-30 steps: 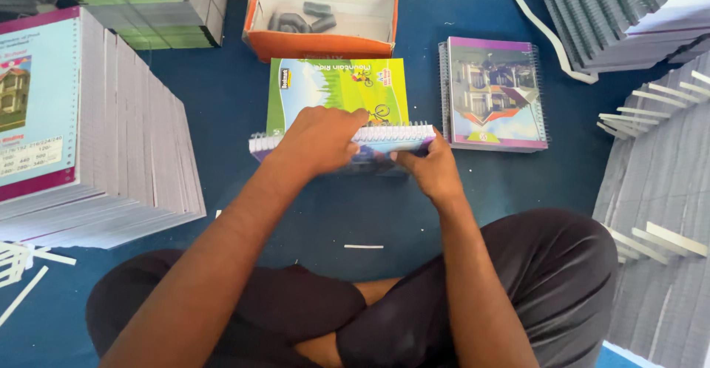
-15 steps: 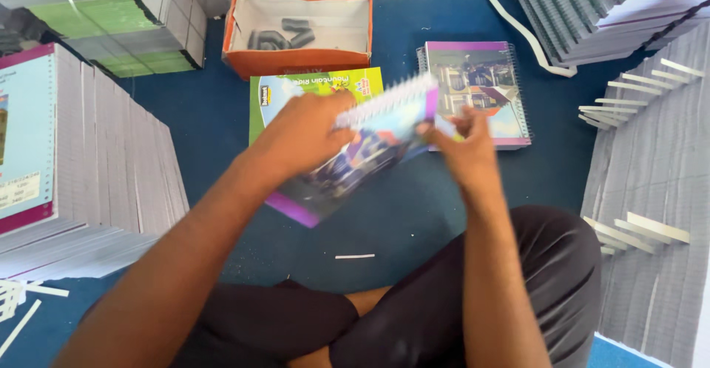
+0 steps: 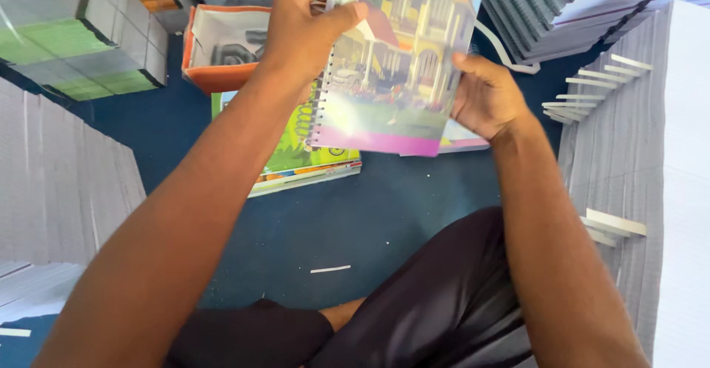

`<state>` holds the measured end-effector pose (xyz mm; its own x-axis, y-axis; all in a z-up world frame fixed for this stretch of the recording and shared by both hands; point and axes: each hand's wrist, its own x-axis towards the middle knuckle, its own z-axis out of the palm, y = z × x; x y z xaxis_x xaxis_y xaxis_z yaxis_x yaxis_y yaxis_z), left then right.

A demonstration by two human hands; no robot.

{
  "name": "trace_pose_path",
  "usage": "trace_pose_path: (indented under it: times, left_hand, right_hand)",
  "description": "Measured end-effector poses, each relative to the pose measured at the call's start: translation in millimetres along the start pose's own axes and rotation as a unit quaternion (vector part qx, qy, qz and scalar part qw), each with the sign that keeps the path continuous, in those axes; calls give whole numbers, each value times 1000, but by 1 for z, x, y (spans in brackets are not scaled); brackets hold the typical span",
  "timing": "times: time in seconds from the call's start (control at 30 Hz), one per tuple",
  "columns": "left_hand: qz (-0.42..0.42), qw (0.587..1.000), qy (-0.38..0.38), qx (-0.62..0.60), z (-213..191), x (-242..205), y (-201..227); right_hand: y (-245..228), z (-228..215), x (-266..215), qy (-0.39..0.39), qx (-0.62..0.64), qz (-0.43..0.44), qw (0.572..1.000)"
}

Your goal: The person sits on the floor and binds spiral notebooks by hand. They insert a plastic spiral coil into the punched holes of a notebook, then place the finished notebook into a stack.

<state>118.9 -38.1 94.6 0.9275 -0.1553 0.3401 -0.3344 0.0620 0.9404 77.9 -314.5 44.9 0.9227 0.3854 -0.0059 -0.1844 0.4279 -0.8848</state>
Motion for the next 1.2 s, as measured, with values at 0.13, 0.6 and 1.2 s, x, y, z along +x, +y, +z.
trace_pose_path:
  times: [0.13,0.6,1.2]
  left_hand:
    - [-76,993,36,-83,10,11,-36]
    - [-315,936,61,-146,77,61,-166]
    - [-363,918,121,-107,122,47,-284]
  right_hand:
    - [-19,-24,3,49,-100,17,994]
    - [13,-145,34,233,-176,-75,953]
    - [78,-229,55,340,-381,-1,860]
